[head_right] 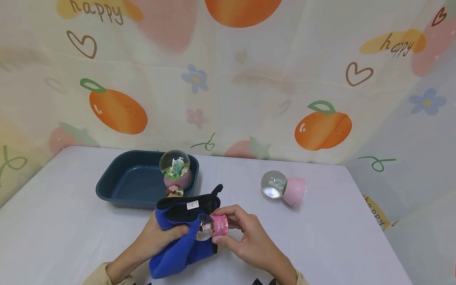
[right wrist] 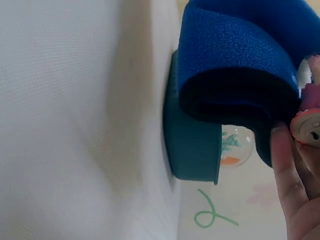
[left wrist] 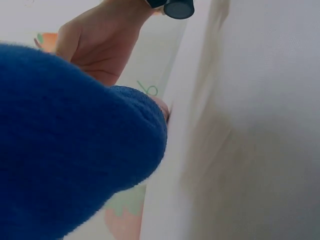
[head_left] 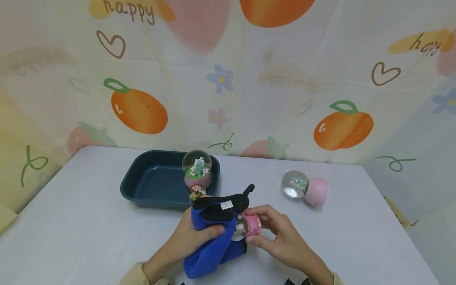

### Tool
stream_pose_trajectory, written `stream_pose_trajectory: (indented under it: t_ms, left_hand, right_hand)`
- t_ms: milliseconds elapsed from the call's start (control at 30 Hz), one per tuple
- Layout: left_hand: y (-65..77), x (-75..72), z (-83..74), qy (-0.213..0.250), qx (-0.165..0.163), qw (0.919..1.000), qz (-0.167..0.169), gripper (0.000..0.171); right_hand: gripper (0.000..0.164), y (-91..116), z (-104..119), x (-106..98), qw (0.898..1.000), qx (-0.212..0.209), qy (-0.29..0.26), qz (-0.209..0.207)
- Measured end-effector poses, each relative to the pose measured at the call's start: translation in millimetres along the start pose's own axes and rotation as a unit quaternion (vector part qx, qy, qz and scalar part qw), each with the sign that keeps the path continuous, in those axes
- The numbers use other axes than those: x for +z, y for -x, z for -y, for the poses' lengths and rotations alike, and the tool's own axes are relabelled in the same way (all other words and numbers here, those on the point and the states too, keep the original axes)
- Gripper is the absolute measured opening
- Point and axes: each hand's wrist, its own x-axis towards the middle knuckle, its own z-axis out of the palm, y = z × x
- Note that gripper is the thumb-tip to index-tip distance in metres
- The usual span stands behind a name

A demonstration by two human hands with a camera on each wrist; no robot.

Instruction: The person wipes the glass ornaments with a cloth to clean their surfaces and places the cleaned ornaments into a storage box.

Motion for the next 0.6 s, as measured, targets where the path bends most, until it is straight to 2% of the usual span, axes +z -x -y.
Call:
stream_pose_trajectory:
  t_ms: [100, 167, 267, 400, 500, 600]
  left_hand:
    - [0.6, -0.6, -1.4, -0.017, 0.009, 0.9996, 0.02, 0.058]
    - [0.7, -0.2, -2.5, -0.036, 0.02, 0.9989, 0.024, 0.059]
    - [0.1, -0.6, -2.9, -0.059, 0.062, 0.9963, 0.007, 0.051]
    - [-1.5, -2.3, -2.6, -0.062, 0.107, 0.9923, -0.01, 0.037]
    - [-1.3, -2.7, -2.7, -0.067, 0.096, 0.9929, -0.019, 0.03]
    - [-0.2, -2.4, -2.9, -0.071, 0.059, 0.9955, -0.021, 0.03]
  right_hand:
    - [0.039, 0.7, 1.6, -1.1, 0.999, 0.03, -0.018, 0.007]
    - [0.036, 1.0, 2.0, -2.0, 0.998, 0.047, -0.038, 0.015]
    - [0.033, 1.8, 1.9, -3.3, 0.994, 0.063, -0.08, 0.029]
    - [0.032, 1.5, 1.9, -5.0, 0.989, 0.05, -0.129, 0.05]
    - [0.032, 0.8, 2.7, -6.2, 0.988, 0.042, -0.14, 0.059]
    - [0.032, 0.4, 3.0, -7.0, 0.993, 0.032, -0.104, 0.053]
